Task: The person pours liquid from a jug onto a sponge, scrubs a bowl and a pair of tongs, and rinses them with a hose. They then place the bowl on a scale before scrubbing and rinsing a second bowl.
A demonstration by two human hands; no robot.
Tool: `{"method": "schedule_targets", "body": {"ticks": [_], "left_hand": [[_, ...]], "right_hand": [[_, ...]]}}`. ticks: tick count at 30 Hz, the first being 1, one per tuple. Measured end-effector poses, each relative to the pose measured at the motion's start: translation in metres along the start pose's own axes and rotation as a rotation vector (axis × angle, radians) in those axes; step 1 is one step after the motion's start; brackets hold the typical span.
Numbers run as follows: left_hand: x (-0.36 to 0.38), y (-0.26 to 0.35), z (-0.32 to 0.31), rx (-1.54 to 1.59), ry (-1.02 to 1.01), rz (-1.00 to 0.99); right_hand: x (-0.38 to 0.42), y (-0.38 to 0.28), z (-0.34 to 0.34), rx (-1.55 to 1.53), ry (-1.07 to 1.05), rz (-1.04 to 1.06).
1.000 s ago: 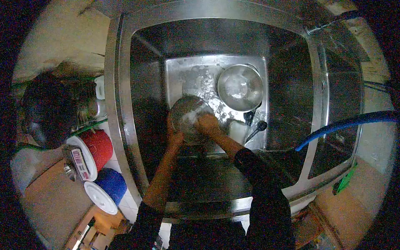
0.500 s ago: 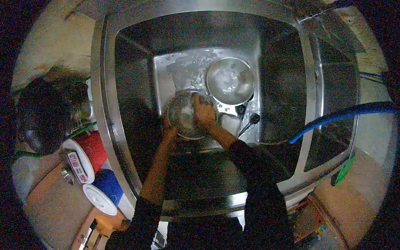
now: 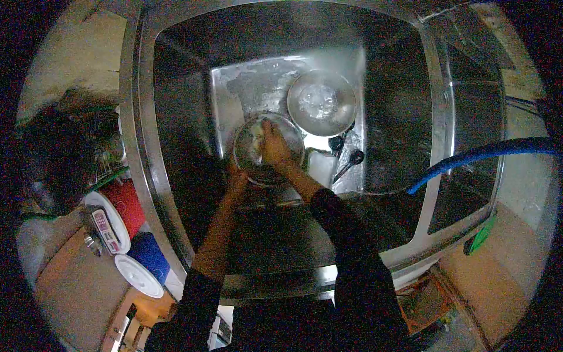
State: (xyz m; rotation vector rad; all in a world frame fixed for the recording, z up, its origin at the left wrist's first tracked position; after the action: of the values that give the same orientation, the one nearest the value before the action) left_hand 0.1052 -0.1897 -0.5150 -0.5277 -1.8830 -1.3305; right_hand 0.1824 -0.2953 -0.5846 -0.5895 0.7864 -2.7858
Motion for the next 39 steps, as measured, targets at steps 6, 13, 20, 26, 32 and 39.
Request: {"method": "schedule_targets", "body": {"ticks": [6, 13, 20, 26, 32, 39], "left_hand": [[-0.048, -0.046, 0.044, -0.069, 0.104, -0.043], [-0.015, -0.03, 0.013, 0.034, 0.141, -0.023], [-0.063, -0.074, 0.057, -0.687, 0.553, -0.487], [-0.075, -0.093, 0.067, -0.563, 0.598, -0.604], [-0.033, -0.022, 0.033, 0.094, 0.339, -0.486], [-0.045, -0.04, 0.029, 0.233, 0.282, -0.315]], "right_hand": [[0.032, -0.03, 0.015, -0.349, -0.287, 0.263], [0.019, -0.012, -0.048, -0.36, -0.149, -0.396], [0.041, 0.011, 0.022, 0.524, -0.514, 0.323], [0.046, -0.004, 0.124, 0.476, -0.107, 0.063], [0.122, 0.03, 0.149, 0.383, -0.215, -0.18], [0.146, -0.014, 0.112, 0.595, -0.466, -0.223]]}}
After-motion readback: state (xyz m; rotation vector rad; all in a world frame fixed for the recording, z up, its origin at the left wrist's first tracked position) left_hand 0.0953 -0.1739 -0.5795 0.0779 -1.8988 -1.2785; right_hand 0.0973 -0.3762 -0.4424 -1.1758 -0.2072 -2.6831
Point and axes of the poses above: each hand's wrist, its own x-axis away from the middle knuckle, its own z-axis out of the back of the hand, y = z × x, the point moved 4 cm from there along -x, towards the middle knuckle, and after that the axes turned 2 degrees about -z, right-handed, at the moved point
